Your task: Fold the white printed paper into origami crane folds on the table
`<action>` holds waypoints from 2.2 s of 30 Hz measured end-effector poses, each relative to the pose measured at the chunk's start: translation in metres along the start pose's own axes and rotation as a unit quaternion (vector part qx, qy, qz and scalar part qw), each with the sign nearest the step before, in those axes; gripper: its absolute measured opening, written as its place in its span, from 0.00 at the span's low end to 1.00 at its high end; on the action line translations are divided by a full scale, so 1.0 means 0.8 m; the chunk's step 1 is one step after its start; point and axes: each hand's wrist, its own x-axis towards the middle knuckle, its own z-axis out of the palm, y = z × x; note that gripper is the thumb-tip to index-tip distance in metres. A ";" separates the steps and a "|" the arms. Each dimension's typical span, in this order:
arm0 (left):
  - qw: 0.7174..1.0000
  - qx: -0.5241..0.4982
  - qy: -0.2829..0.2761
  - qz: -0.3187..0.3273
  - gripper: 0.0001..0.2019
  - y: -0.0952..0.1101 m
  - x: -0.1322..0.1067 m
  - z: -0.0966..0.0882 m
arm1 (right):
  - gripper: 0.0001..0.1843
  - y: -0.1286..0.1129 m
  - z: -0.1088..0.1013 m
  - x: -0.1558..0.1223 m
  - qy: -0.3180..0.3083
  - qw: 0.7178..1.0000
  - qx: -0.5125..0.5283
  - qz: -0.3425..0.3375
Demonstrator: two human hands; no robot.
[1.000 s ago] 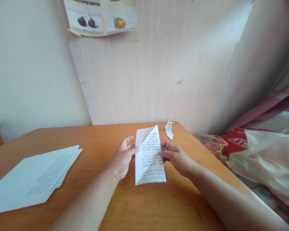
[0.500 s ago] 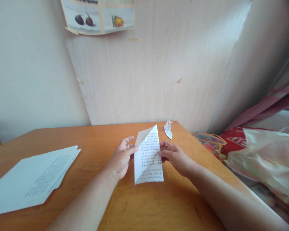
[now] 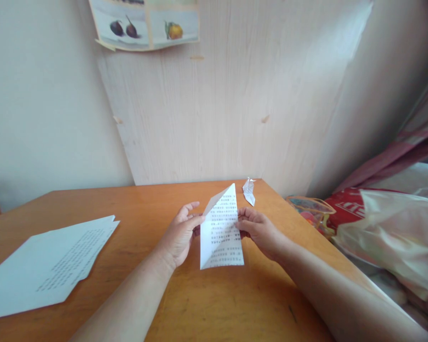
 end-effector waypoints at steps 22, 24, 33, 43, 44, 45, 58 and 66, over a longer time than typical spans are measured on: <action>0.999 0.037 0.005 0.033 0.24 0.000 0.000 0.002 | 0.06 0.001 -0.002 0.000 -0.004 1.000 0.013 -0.004; 0.999 0.038 0.011 0.036 0.25 0.000 0.000 0.002 | 0.06 0.001 -0.003 0.000 -0.007 1.000 0.018 -0.001; 0.998 0.037 0.024 0.048 0.28 -0.004 0.005 -0.003 | 0.09 -0.001 -0.005 -0.005 -0.031 0.999 0.034 -0.011; 0.998 0.029 0.008 0.053 0.29 0.001 0.000 0.002 | 0.12 0.002 -0.002 -0.001 -0.017 0.999 0.006 -0.037; 0.998 0.028 0.003 0.051 0.29 0.002 -0.001 0.003 | 0.12 0.003 -0.002 0.000 -0.007 0.999 0.000 -0.041; 0.999 0.026 -0.001 0.048 0.28 0.002 -0.002 0.004 | 0.12 0.004 -0.003 0.001 0.004 0.999 -0.006 -0.044; 0.997 0.042 -0.050 0.051 0.32 0.000 -0.007 0.009 | 0.14 0.007 -0.003 0.006 0.051 0.996 -0.009 -0.066; 0.998 0.026 -0.036 0.049 0.27 0.000 -0.003 0.007 | 0.11 0.003 -0.002 0.001 0.019 0.998 0.010 -0.052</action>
